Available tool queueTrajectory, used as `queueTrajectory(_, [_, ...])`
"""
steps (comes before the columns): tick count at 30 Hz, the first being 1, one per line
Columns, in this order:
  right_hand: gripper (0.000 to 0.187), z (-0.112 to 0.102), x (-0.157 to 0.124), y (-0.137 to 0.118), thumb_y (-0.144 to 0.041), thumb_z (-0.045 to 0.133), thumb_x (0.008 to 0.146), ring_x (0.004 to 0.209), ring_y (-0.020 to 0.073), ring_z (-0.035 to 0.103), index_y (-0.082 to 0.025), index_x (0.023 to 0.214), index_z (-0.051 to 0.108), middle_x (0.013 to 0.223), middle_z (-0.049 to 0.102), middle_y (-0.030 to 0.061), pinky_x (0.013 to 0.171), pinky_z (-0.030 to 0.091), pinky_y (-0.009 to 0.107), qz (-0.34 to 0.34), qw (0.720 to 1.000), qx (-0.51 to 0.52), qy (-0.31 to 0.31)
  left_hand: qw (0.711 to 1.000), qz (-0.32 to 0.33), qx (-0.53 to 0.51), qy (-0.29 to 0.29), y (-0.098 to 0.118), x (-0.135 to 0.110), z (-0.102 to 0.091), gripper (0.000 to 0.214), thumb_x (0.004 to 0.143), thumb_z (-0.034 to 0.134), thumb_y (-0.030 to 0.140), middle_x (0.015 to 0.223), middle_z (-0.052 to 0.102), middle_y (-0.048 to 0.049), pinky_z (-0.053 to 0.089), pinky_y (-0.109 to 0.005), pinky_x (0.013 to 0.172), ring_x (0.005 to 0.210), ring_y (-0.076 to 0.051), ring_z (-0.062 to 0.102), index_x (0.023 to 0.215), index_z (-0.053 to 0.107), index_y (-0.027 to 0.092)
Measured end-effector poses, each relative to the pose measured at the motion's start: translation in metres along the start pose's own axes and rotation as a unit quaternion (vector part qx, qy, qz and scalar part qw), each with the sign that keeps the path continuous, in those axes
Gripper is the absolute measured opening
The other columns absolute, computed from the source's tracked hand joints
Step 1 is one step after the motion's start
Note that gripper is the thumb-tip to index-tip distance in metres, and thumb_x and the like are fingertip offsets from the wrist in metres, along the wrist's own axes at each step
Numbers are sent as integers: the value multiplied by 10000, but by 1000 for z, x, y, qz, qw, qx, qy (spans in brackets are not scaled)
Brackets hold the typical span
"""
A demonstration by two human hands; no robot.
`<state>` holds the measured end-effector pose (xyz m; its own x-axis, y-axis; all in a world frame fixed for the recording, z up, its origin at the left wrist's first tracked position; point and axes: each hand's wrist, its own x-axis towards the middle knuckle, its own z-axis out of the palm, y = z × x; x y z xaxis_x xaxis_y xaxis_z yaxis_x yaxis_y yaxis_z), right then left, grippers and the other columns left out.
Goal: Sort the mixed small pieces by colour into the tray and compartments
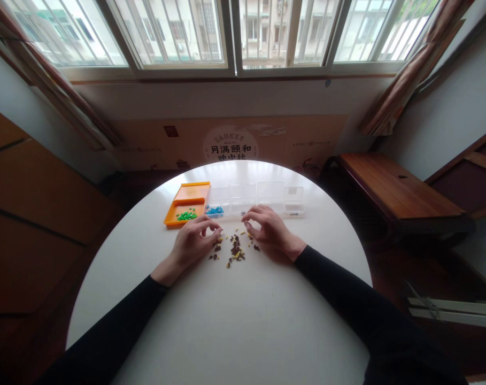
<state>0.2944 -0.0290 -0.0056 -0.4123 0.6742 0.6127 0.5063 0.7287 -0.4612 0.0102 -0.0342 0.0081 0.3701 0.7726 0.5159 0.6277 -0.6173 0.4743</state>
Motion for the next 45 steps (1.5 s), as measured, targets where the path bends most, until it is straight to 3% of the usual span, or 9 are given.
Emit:
queueTrajectory(6, [71,0,1,-16,-226,693,1046,963,231,690,-263,1015,746,1018,759,41,946,533,424,-11,1000,25,-13,996,49,-63,31,11,0,3,98,1021,756,293,949,737,-49,568,-317,723,814,-179,675,958,801,234])
queueTrajectory(13, [121,5,1,-20,-366,743,1060,934,227,676,-261,1003,758,983,750,43,925,532,412,-28,999,38,-26,992,98,-56,52,17,0,9,46,1021,776,274,955,756,-40,599,-335,771,807,-173,705,1008,806,242])
queueTrajectory(22, [114,9,2,-19,-352,704,1087,912,217,676,-264,1051,767,981,757,40,907,536,396,-42,998,43,-16,990,124,-41,51,12,-1,12,78,1030,770,306,936,760,-46,595,-350,782,835,-184,721,1023,817,244])
queueTrajectory(31, [85,8,2,-19,-319,744,1052,890,217,691,-264,996,774,925,762,29,901,525,404,-38,999,28,21,995,91,-11,35,12,-1,12,68,1004,788,317,975,765,-49,586,-363,821,898,-210,738,1008,812,254])
queueTrajectory(40, [63,8,1,-13,-265,777,1012,875,213,707,-269,949,775,915,777,12,926,512,420,-10,999,-5,48,994,92,52,-6,-4,-2,-2,79,962,787,301,1054,776,-56,558,-392,893,947,-238,743,1028,798,259])
queueTrajectory(45, [63,8,1,-12,-263,783,1010,881,211,705,-268,947,779,921,780,10,942,505,411,-7,998,-13,56,996,71,49,-26,-5,-2,-7,133,896,745,190,1037,767,-49,538,-390,889,907,-232,721,1011,774,249])
